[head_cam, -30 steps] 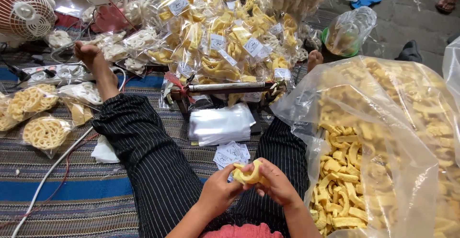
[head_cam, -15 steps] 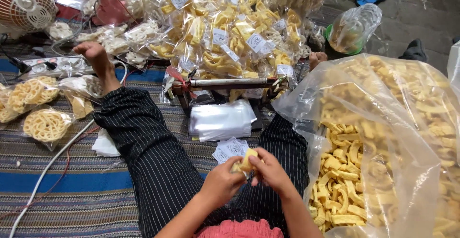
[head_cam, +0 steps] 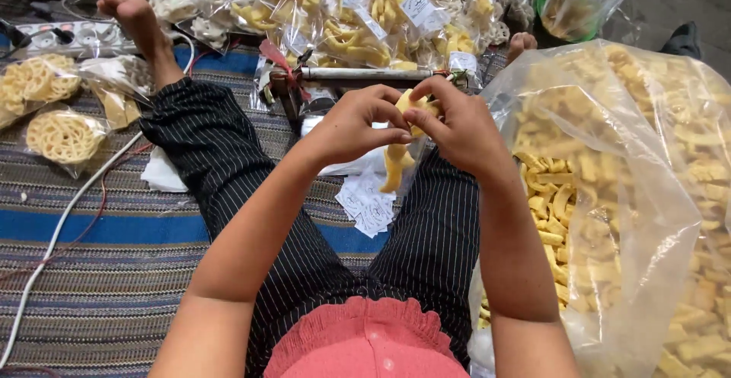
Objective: Packing small portions of snacks into plastic bags with labels while sitting on the floor.
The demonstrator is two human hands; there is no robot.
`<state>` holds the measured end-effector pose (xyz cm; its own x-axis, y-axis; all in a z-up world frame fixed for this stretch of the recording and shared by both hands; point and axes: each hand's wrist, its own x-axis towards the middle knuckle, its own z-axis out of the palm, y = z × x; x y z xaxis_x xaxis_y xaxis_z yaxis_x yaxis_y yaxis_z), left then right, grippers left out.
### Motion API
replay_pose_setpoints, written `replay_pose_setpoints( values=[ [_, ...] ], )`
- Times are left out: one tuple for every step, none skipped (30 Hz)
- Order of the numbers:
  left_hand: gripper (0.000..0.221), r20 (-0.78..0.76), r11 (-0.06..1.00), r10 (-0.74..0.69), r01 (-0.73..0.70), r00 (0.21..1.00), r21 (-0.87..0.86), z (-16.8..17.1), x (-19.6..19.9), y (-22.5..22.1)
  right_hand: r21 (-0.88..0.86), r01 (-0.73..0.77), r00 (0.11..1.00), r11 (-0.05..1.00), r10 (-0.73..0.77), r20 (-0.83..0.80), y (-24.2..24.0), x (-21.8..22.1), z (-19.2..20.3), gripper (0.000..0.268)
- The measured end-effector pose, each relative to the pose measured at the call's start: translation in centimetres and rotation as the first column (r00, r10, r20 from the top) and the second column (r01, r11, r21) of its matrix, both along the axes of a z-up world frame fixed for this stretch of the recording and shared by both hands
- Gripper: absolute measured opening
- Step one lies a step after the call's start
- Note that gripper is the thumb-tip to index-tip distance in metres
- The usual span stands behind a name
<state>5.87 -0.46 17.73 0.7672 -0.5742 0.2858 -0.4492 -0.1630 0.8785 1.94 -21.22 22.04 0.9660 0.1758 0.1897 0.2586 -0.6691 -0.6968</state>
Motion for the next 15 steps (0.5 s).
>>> replay_pose_setpoints(
  values=[
    [0.01, 0.007, 0.998, -0.018, 0.018, 1.0, 0.059, 0.1, 0.0, 0.0, -0.081, -0.062, 0.993, 0.995, 0.054, -0.105, 0.4, -0.4, 1.3, 0.027],
    [0.009, 0.013, 0.992, -0.037, 0.035, 0.999, 0.117, 0.1, 0.0, 0.1, -0.154, -0.133, 0.972, 0.979, 0.098, -0.213, 0.8, -0.9, 2.7, 0.03],
    [0.009, 0.015, 0.993, -0.034, 0.032, 0.999, 0.116, -0.2, 0.0, 0.0, -0.155, -0.135, 0.972, 0.979, 0.101, -0.212, 0.6, -0.8, 2.9, 0.03],
    [0.009, -0.014, 0.99, -0.038, 0.04, 0.999, 0.136, -0.5, 0.0, 0.0, -0.203, -0.221, 0.958, 0.954, 0.172, -0.231, 0.4, -0.7, 3.2, 0.035],
    [0.009, -0.043, 0.986, -0.044, 0.05, 0.998, 0.156, -0.8, 0.1, 0.0, -0.246, -0.302, 0.937, 0.921, 0.24, -0.254, 0.3, -0.6, 3.5, 0.041],
    [0.009, -0.042, 0.986, -0.044, 0.05, 0.998, 0.158, -0.8, 0.0, 0.1, -0.245, -0.302, 0.937, 0.921, 0.24, -0.253, 0.0, -0.5, 3.3, 0.041],
    [0.01, -0.041, 0.987, -0.053, 0.059, 0.998, 0.15, -0.8, 0.0, 0.1, -0.193, -0.332, 0.93, 0.924, 0.286, -0.231, -0.2, -0.3, 3.1, 0.043],
    [0.011, -0.04, 0.988, -0.063, 0.068, 0.997, 0.142, -0.7, 0.0, 0.1, -0.141, -0.361, 0.921, 0.922, 0.33, -0.207, -0.5, -0.1, 3.0, 0.047],
    [0.011, -0.037, 0.987, -0.064, 0.068, 0.997, 0.143, -0.8, 0.0, 0.2, -0.141, -0.36, 0.922, 0.922, 0.329, -0.203, -0.7, -0.3, 2.2, 0.047],
    [0.011, 0.001, 0.985, -0.09, 0.089, 0.996, 0.148, -0.9, 0.0, 0.2, -0.138, -0.261, 0.963, 0.955, 0.248, -0.106, -0.8, -0.4, 1.5, 0.041],
    [0.011, 0.041, 0.982, -0.12, 0.113, 0.992, 0.155, -0.9, 0.0, 0.2, -0.124, -0.157, 0.988, 0.98, 0.157, -0.006, -1.1, -0.6, 0.8, 0.037],
    [0.011, 0.047, 0.981, -0.125, 0.116, 0.991, 0.157, -0.8, -0.3, 0.2, -0.123, -0.152, 0.988, 0.981, 0.153, 0.0, -1.3, -0.5, -0.8, 0.037],
    [0.009, 0.035, 0.979, -0.138, 0.131, 0.99, 0.157, -0.7, -0.5, 0.2, -0.267, -0.073, 0.986, 0.961, 0.109, 0.124, -1.6, -0.4, -2.3, 0.032],
    [0.006, 0.023, 0.977, -0.152, 0.146, 0.988, 0.156, -0.6, -0.7, 0.1, -0.395, 0.025, 0.965, 0.918, 0.082, 0.251, -1.9, -0.2, -3.9, 0.032],
    [0.006, 0.025, 0.977, -0.153, 0.147, 0.988, 0.157, -0.8, -0.8, 0.2, -0.394, 0.026, 0.964, 0.919, 0.081, 0.252, -1.8, -0.7, -3.6, 0.032]
  ],
)
